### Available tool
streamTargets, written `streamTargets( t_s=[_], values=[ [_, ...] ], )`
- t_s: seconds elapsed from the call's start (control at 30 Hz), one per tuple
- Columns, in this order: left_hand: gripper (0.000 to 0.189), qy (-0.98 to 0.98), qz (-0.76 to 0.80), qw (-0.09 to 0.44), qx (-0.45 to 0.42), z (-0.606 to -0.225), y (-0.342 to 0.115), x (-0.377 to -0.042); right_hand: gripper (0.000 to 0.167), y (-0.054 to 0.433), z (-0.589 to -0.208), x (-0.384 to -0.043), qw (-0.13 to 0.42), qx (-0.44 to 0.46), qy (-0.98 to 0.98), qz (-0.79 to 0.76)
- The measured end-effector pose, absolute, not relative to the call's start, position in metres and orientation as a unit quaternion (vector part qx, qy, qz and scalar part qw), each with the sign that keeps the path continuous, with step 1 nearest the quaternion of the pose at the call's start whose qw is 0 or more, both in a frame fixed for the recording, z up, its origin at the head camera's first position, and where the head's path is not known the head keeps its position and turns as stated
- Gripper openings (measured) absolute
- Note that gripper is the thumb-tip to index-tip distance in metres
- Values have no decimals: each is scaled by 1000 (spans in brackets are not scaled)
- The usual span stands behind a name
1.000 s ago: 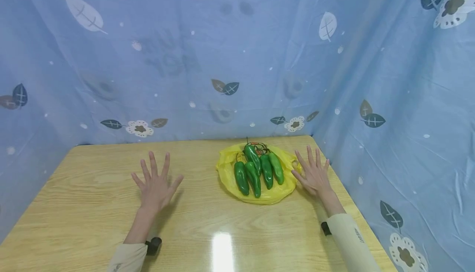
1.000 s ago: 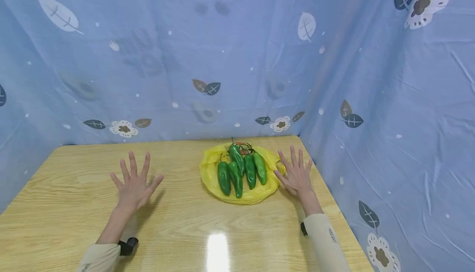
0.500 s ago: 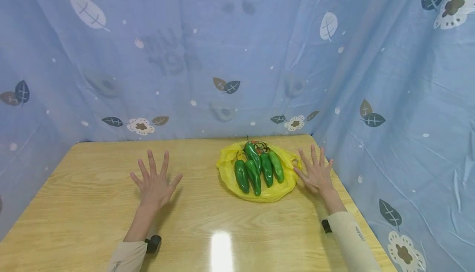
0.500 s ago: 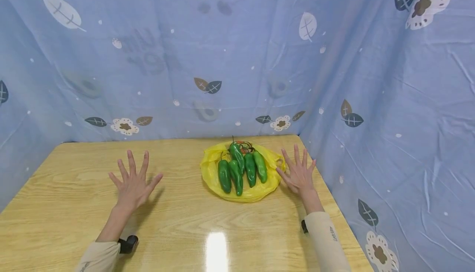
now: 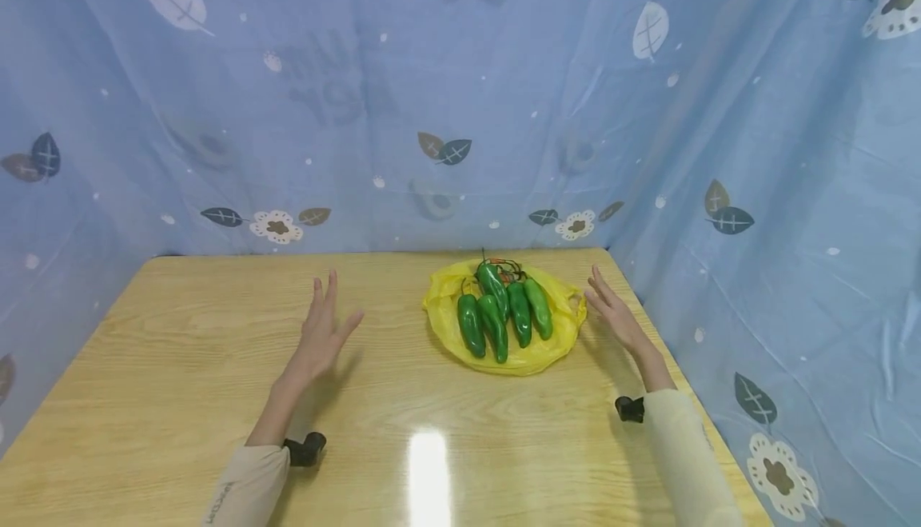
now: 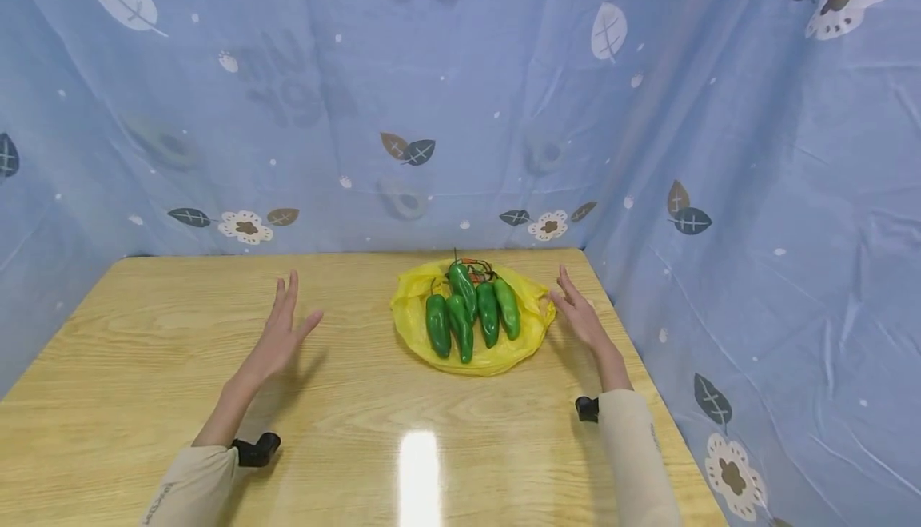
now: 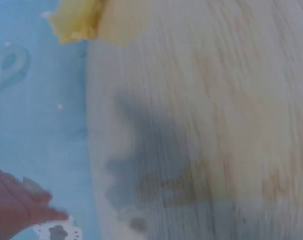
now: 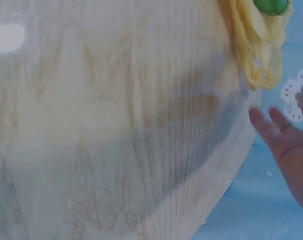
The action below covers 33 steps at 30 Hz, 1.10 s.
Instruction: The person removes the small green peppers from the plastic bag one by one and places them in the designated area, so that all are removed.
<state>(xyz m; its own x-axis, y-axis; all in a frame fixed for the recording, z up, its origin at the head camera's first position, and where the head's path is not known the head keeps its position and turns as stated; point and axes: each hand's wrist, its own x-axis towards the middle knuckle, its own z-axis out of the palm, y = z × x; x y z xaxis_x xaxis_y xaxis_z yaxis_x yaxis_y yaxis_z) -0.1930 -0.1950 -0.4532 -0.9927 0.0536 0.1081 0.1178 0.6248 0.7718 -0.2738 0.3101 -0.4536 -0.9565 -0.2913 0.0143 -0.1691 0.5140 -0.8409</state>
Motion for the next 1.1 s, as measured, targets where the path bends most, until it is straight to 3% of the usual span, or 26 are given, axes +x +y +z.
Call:
streamTargets(
  t_s=[0.2,0.43,0.7,1.1],
  values=[
    [70,-835,-543,-19,-88,-448,-191,-197,54,308,-456,-276,107,-148,830,-528],
    [61,-746,-655,-57,-104,-447,-170,-200,50,306,-468,-283,116,-179,828,-519],
    [52,-742,-670,14,-32,-448,-129,-195,51,310,-476,-285,83,-178,812,-549],
    [44,-668,-738,91,32,-450,-85,-197,53,306,-478,-289,91,-169,803,-564]
  ],
)
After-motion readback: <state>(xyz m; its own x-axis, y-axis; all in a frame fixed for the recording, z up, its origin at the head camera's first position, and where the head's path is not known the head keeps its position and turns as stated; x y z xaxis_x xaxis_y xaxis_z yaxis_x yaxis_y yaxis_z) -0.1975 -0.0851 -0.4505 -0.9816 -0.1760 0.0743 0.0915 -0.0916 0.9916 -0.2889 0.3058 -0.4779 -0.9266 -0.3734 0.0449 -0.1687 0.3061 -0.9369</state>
